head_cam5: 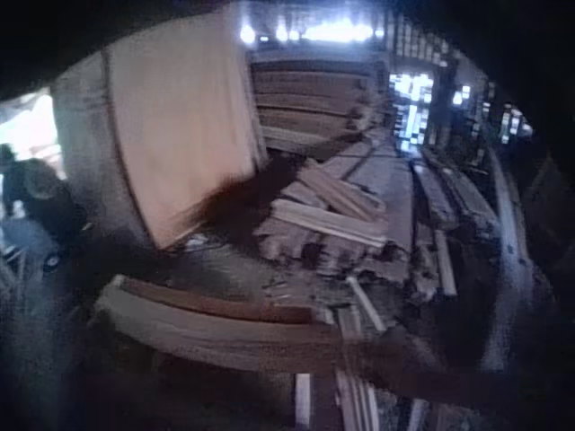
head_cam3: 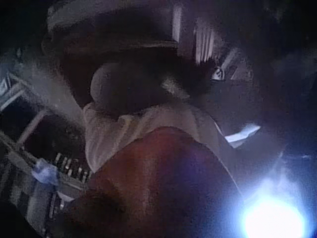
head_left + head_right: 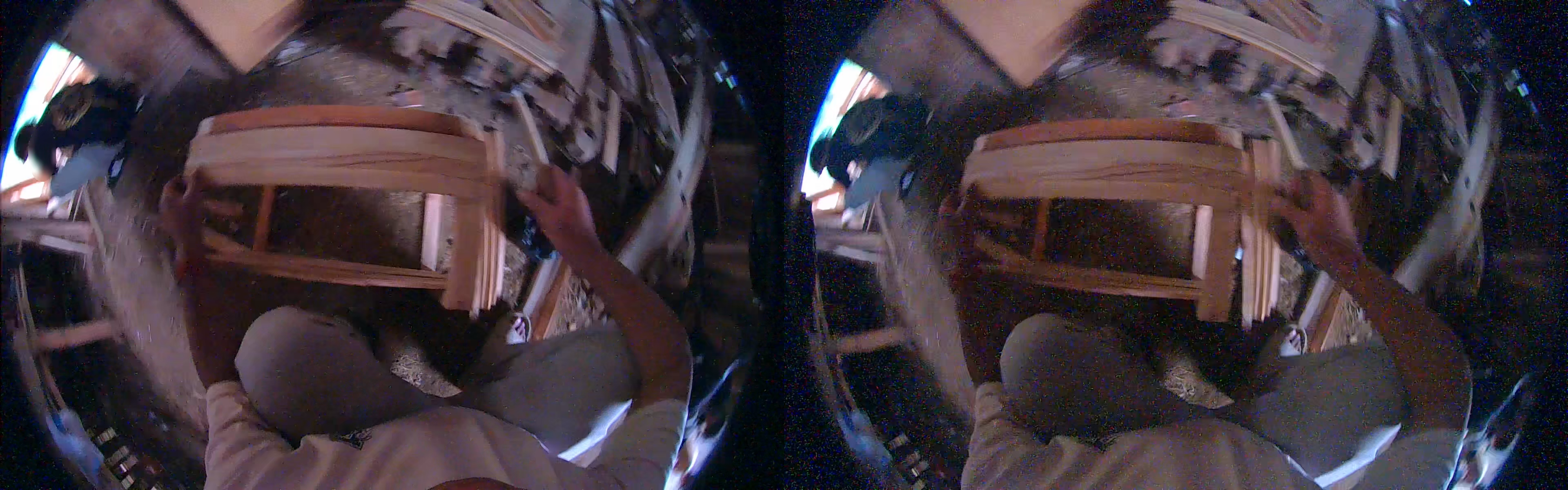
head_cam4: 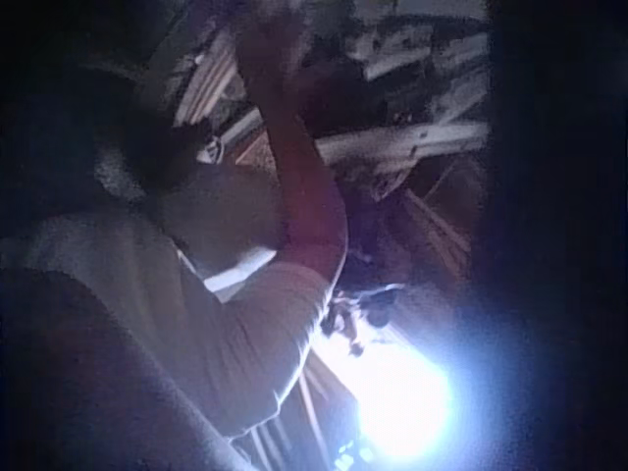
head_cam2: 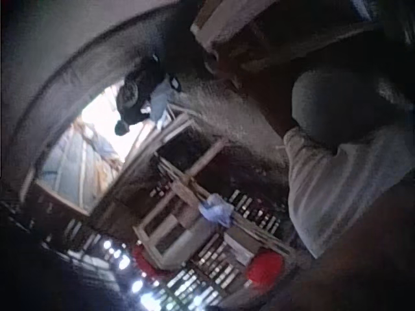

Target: The person assembles a rectangular wooden frame by hand, positioning slats and securing them with nails using a hammer. The person repeatedly aligns pieces and hammers nails into the joints to hold the frame together.

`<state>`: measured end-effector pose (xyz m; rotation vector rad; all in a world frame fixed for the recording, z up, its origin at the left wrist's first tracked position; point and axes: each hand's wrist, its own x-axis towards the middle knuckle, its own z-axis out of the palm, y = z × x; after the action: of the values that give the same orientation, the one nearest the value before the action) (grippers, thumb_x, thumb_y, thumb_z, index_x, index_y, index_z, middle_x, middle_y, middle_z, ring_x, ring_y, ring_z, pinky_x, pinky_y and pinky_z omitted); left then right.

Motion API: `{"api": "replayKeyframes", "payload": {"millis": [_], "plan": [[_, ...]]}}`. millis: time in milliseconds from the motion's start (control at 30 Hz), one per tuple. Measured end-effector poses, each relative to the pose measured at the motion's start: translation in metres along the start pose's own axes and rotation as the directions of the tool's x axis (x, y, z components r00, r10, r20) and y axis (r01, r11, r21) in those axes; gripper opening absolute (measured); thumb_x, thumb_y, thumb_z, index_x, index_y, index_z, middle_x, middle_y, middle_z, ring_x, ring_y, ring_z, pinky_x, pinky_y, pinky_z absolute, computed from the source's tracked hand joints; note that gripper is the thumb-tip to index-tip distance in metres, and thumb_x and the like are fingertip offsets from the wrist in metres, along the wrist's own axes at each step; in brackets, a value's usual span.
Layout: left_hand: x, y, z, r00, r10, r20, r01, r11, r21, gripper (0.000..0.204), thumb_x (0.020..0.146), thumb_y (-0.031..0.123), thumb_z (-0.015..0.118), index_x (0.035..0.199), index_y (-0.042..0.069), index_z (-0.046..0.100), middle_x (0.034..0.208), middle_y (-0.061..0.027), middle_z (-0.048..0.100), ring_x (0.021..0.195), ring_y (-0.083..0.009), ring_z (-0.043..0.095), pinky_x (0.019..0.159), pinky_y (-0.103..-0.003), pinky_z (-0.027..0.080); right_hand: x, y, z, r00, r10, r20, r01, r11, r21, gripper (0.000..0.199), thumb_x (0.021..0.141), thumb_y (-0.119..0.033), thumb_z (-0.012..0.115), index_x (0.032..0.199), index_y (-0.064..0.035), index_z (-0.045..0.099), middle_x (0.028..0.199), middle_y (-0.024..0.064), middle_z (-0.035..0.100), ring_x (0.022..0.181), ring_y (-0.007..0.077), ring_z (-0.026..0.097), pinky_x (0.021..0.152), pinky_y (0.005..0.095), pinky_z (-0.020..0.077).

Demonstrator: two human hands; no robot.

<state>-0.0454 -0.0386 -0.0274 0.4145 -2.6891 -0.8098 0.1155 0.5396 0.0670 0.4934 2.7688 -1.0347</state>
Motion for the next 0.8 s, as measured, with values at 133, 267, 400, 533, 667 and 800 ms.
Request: {"api": "replayKeyframes", "payload": {"millis": [133, 267, 400, 533, 667, 800], "plan": [[-0.006, 0.007, 0.021, 1.000, -0.028, 0.006, 0.028, 0.995, -0.093, 0.060, 0.090, 0.052, 0.073, 0.113, -0.003, 0.069, 0.101, -0.0134, 0.073, 0.092, -0.0232, 0.067, 0.086, -0.038, 0.052, 0.002, 0.008, 0.018, 0.998, -0.060, -0.003, 0.060, 0.981, 0.185, 0.041, 0.084, -0.024, 0.081, 0.102, -0.0008, 0.053, 0.089, 0.0137, 0.071, 0.086, 0.0310, 0.071, 0.079, 0.0432, 0.0553], [-0.010, 0.024, 0.008, 0.998, -0.021, 0.052, 0.028, 0.990, -0.139, 0.058, 0.092, 0.049, 0.072, 0.114, -0.005, 0.067, 0.104, -0.0139, 0.072, 0.094, -0.0221, 0.066, 0.086, -0.037, 0.052, 0.013, 0.029, 0.037, 0.991, -0.134, -0.021, 0.135, 0.960, 0.244, 0.035, 0.082, -0.014, 0.083, 0.100, 0.0000, 0.056, 0.088, 0.0105, 0.068, 0.084, 0.0200, 0.069, 0.078, 0.0375, 0.0560], [-0.015, 0.017, 0.006, 0.997, 0.078, 0.028, -0.075, 0.990, -0.117, 0.054, 0.094, 0.047, 0.070, 0.113, -0.004, 0.068, 0.104, -0.0130, 0.072, 0.094, -0.0216, 0.066, 0.086, -0.037, 0.052, 0.010, 0.021, 0.049, 0.969, -0.243, -0.049, 0.248, 0.942, 0.228, 0.044, 0.078, -0.017, 0.086, 0.102, 0.0009, 0.054, 0.091, 0.0147, 0.070, 0.087, 0.0283, 0.071, 0.081, 0.0417, 0.0563], [-0.018, 0.023, 0.007, 0.998, 0.056, 0.022, -0.053, 0.991, -0.122, 0.052, 0.095, 0.046, 0.069, 0.113, -0.003, 0.068, 0.104, -0.0128, 0.072, 0.095, -0.0218, 0.066, 0.087, -0.037, 0.052, 0.019, 0.031, 0.062, 0.972, -0.224, -0.064, 0.232, 0.961, 0.151, 0.055, 0.076, -0.027, 0.087, 0.105, 0.0022, 0.051, 0.091, 0.0194, 0.069, 0.090, 0.0401, 0.069, 0.081, 0.0495, 0.0540], [-0.018, 0.025, 0.005, 0.998, 0.060, -0.003, -0.060, 0.992, -0.110, 0.050, 0.097, 0.045, 0.068, 0.113, -0.002, 0.068, 0.105, -0.0125, 0.072, 0.095, -0.0220, 0.066, 0.088, -0.037, 0.052, 0.021, 0.024, 0.063, 0.970, -0.214, -0.114, 0.225, 0.970, 0.093, 0.050, 0.076, -0.022, 0.089, 0.101, -0.0001, 0.052, 0.091, 0.0150, 0.072, 0.088, 0.0302, 0.073, 0.080, 0.0431, 0.0561], [-0.022, 0.033, 0.009, 0.998, 0.058, -0.008, -0.058, 0.991, -0.120, 0.048, 0.098, 0.044, 0.066, 0.112, -0.001, 0.069, 0.105, -0.0123, 0.073, 0.096, -0.0221, 0.067, 0.088, -0.037, 0.052, 0.023, 0.027, 0.061, 0.976, -0.204, -0.080, 0.212, 0.971, 0.109, 0.059, 0.075, -0.031, 0.088, 0.106, 0.0016, 0.050, 0.094, 0.0214, 0.066, 0.094, 0.0418, 0.066, 0.079, 0.0520, 0.0517]]}}
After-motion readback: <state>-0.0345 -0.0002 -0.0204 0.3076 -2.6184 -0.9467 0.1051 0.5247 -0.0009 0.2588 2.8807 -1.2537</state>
